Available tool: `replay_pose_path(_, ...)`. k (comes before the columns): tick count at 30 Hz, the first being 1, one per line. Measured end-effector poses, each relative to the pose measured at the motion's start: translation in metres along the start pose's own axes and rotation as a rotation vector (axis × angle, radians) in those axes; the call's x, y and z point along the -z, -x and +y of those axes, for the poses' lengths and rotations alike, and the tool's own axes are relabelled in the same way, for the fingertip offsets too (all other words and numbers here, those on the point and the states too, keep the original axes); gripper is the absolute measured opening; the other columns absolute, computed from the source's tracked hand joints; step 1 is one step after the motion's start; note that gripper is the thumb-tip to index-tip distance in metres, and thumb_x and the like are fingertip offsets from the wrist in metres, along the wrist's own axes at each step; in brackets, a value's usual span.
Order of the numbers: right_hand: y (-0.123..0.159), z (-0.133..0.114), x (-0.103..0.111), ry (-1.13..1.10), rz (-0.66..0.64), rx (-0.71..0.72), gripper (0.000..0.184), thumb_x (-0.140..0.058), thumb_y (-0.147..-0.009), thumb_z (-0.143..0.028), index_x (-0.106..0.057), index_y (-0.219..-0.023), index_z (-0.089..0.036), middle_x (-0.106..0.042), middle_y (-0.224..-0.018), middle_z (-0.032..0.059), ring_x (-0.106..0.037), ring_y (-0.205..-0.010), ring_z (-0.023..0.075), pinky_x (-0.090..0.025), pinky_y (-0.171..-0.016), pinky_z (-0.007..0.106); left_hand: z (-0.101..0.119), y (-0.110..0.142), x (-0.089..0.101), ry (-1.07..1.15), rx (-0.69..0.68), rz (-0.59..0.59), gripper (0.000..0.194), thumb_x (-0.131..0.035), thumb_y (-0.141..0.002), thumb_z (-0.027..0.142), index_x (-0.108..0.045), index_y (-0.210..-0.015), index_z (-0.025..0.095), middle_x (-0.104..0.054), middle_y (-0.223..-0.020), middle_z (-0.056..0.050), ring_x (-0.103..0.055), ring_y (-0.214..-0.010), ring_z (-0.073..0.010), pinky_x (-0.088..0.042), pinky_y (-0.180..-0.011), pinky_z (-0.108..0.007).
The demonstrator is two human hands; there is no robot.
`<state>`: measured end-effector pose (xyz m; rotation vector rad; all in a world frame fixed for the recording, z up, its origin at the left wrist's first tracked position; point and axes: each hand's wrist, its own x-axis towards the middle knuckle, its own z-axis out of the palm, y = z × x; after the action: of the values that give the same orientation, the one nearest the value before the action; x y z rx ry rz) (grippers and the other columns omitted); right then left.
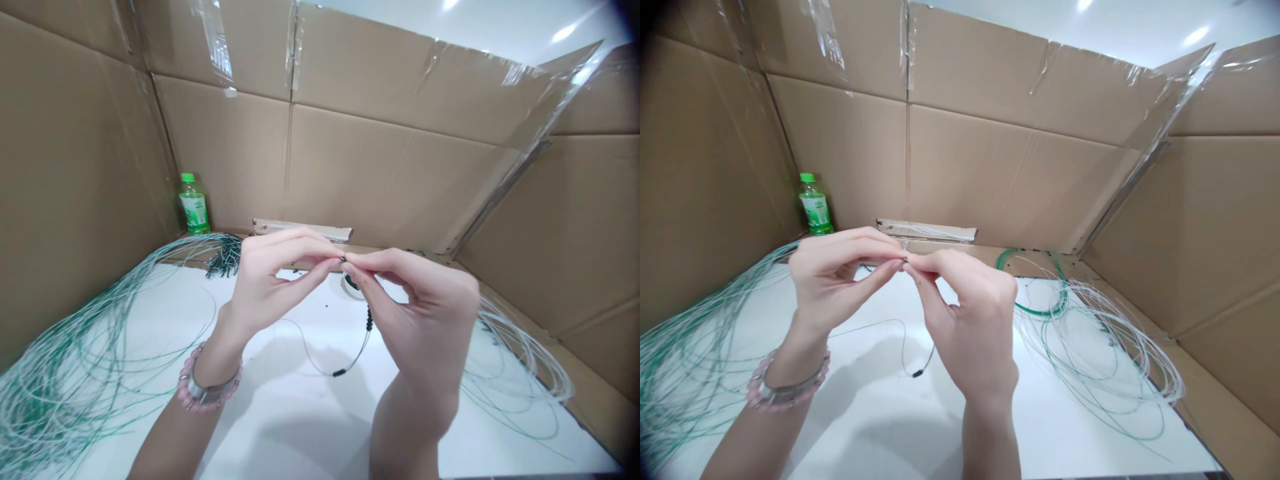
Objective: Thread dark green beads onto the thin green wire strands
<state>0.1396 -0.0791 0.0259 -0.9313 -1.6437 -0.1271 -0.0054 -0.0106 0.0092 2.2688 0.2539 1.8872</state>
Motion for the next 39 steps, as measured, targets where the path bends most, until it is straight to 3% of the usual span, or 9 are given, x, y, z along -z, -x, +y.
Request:
replay_pose_path(6,0.0002,0.0025,-0.0029,-0.158,0.024,-0.078,0.018,-0.069,-0.074,-0.012,-0.069,-0.085,-0.026,-0.071,-0.079,-0.0068,-0.066,-0.071,0.0112,-0.058,-0.068,0.023,-0.0003,0.0009,-0.0018,0.119,0.076,0.045,0.019,-0.066,-0.074,0.006,-0.071,-0.084,0.021,-0.069,-0.075,-0.001,-0.062,-0.066,-0.0107,-0.054,-0.056,-0.021)
replay_pose_path(15,-0.0019,0.0041,-0.0021,-0.129,-0.04,-0.089,0.015,-0.066,-0.077,-0.011,-0.069,-0.08,-0.025,-0.071,-0.076,-0.0063,-0.066,-0.067,0.0114,-0.057,-0.062,0.023,0.0024,-0.0006,0.0003,0.127,0.139,0.053,0.013,-0.067,-0.075,0.012,-0.071,-0.085,0.02,-0.069,-0.076,-0.002,-0.063,-0.066,-0.0107,-0.054,-0.053,-0.02)
replay_pose_path(24,-0.0016,0.0033,-0.0032,-0.156,-0.055,-0.106,0.012,-0.068,-0.076,-0.013,-0.069,-0.079,-0.024,-0.072,-0.074,-0.0061,-0.066,-0.064,0.0109,-0.058,-0.062,0.022,0.0037,-0.001,-0.0001,-0.008,0.064,0.053,0.013,-0.064,-0.075,0.01,-0.067,-0.078,0.021,-0.066,-0.07,0.001,-0.06,-0.061,-0.0106,-0.05,-0.054,-0.023)
replay_pose_path(31,-0.004,0.0019,-0.0073,-0.148,-0.027,-0.108,0.009,-0.067,-0.075,-0.013,-0.068,-0.079,-0.021,-0.071,-0.073,-0.0052,-0.067,-0.067,0.0094,-0.058,-0.067,0.019,0.0023,0.0003,-0.004,-0.153,0.019,0.049,0.006,-0.062,-0.078,0.011,-0.061,-0.078,0.016,-0.062,-0.07,0.0,-0.056,-0.063,-0.0083,-0.048,-0.056,-0.019)
replay_pose_path(34,-0.0051,0.0004,-0.0082,-0.135,-0.047,-0.152,0.007,-0.064,-0.076,-0.013,-0.065,-0.075,-0.02,-0.069,-0.071,-0.005,-0.065,-0.065,0.0083,-0.058,-0.068,0.019,0.0023,0.0012,-0.0049,-0.171,0.038,0.037,0.005,-0.061,-0.079,0.012,-0.058,-0.078,0.016,-0.06,-0.07,0.0,-0.056,-0.064,-0.0077,-0.048,-0.057,-0.017)
replay_pose_path(39,-0.0058,0.0014,-0.0038,-0.077,-0.153,-0.242,0.006,-0.062,-0.075,-0.014,-0.059,-0.072,-0.019,-0.067,-0.072,-0.0056,-0.064,-0.064,0.0069,-0.057,-0.069,0.019,0.0022,0.0022,-0.0054,-0.173,0.104,0.114,0.006,-0.059,-0.082,0.013,-0.055,-0.078,0.016,-0.058,-0.071,0.002,-0.057,-0.063,-0.0062,-0.051,-0.06,-0.016)
